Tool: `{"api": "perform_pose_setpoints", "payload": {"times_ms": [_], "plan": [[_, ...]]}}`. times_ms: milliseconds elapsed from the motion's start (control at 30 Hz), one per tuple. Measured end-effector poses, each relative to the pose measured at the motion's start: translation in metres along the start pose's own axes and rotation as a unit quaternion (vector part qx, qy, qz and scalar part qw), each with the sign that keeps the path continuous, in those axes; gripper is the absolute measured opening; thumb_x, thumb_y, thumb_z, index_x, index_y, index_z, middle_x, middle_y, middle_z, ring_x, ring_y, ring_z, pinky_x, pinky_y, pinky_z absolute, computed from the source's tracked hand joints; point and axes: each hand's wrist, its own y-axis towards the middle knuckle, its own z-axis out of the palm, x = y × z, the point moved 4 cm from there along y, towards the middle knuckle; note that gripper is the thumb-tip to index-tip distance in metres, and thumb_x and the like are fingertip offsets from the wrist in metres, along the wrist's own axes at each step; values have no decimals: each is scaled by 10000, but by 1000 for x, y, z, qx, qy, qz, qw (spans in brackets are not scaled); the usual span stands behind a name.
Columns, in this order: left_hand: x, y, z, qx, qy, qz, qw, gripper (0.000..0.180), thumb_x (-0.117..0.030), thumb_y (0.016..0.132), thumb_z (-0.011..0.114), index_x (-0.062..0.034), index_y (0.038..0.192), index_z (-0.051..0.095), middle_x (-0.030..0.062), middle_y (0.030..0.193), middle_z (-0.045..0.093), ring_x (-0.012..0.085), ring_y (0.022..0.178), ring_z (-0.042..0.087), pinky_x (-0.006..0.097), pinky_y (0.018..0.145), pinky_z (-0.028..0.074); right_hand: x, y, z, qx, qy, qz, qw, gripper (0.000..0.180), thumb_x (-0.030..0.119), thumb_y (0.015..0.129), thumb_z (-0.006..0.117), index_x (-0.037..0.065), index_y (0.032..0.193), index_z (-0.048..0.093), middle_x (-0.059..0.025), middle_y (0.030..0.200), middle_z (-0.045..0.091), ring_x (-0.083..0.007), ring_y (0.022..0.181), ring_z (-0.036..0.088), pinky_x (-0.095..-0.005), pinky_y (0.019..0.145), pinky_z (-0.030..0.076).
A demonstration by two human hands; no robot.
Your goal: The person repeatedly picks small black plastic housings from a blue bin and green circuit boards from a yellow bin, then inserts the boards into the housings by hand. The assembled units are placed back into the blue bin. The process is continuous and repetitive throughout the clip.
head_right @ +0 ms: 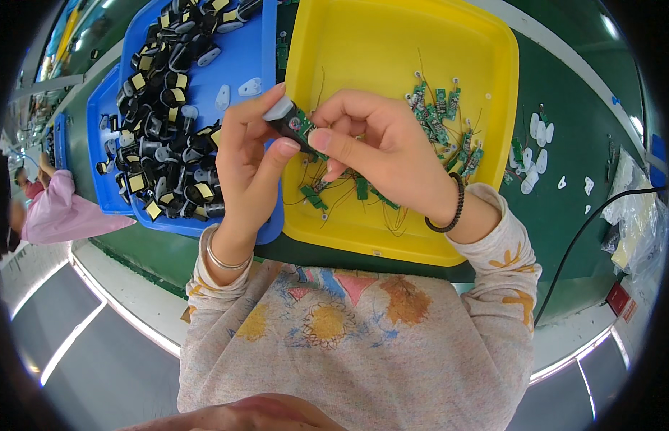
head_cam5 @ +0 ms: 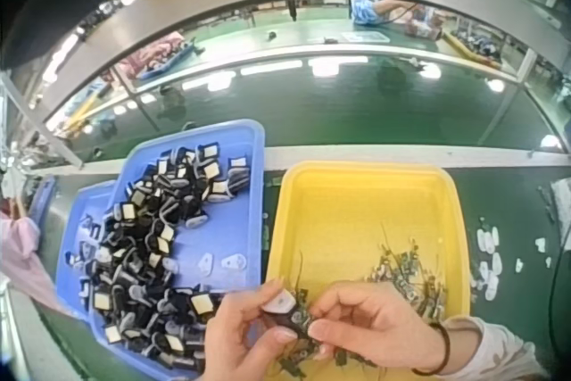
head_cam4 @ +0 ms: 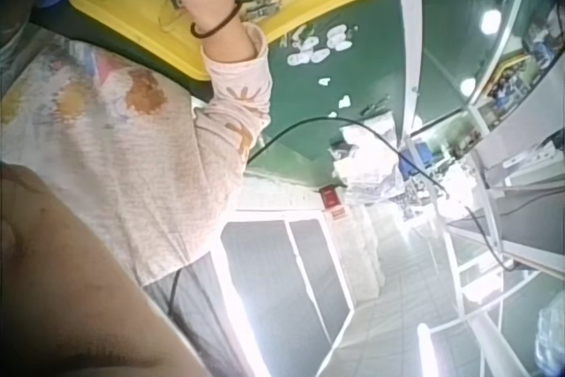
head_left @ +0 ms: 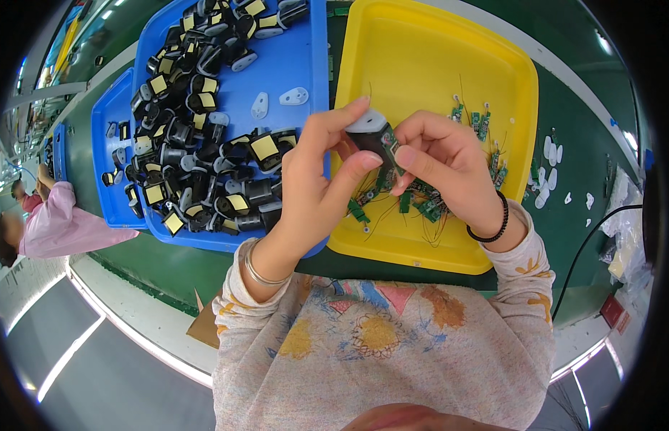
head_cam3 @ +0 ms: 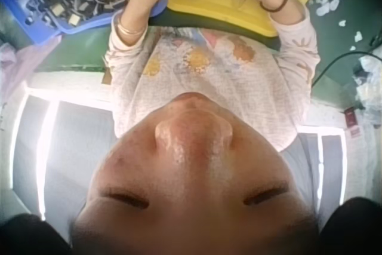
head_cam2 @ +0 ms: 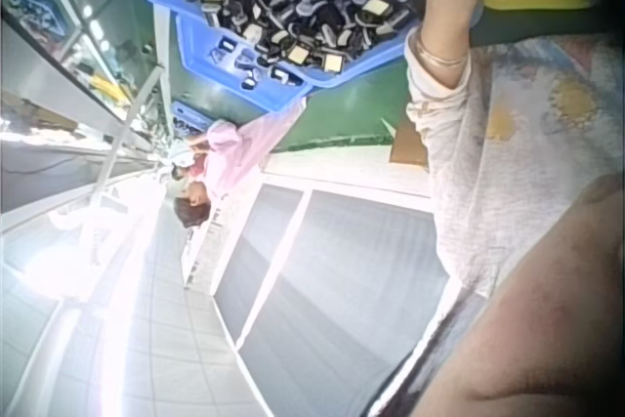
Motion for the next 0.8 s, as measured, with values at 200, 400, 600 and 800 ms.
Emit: {"api": "perform_pose_setpoints", "payload": {"times_ms": [200, 400, 600, 800], "plan": [[-9, 6, 6, 45, -68, 12, 997, 436, -19, 778, 574, -6, 1191, 432, 120, 1150, 521, 166, 946, 544, 280, 789, 452, 5, -6, 5, -53, -252, -148, 955, 78, 45, 776, 600, 19, 789, 528, -40, 691, 541, -100, 568, 543, -216, 514, 443], [-6, 5, 8, 49, -194, -10, 980, 425, 56, 757, 489, 2, 1169, 401, 148, 1221, 461, 203, 1063, 502, 307, 832, 448, 13, -9, 13, -75, -464, -300, 830, 123, 52, 700, 644, 46, 763, 539, -82, 668, 525, -244, 558, 536, -291, 489, 421], [-6, 3, 5, 48, -183, -18, 982, 428, 82, 744, 469, -7, 1159, 411, 150, 1190, 479, 211, 1049, 519, 310, 822, 462, 13, -9, 13, -62, -434, -270, 858, 110, 40, 709, 641, 35, 764, 546, -78, 684, 539, -218, 557, 549, -278, 494, 428], [-6, 1, 4, 39, -178, -19, 983, 438, 80, 748, 485, -11, 1174, 442, 136, 1169, 497, 204, 1028, 533, 310, 816, 474, 12, -8, 10, -52, -355, -216, 908, 88, 18, 735, 625, 16, 770, 544, -65, 693, 547, -149, 560, 567, -233, 510, 436]]}}
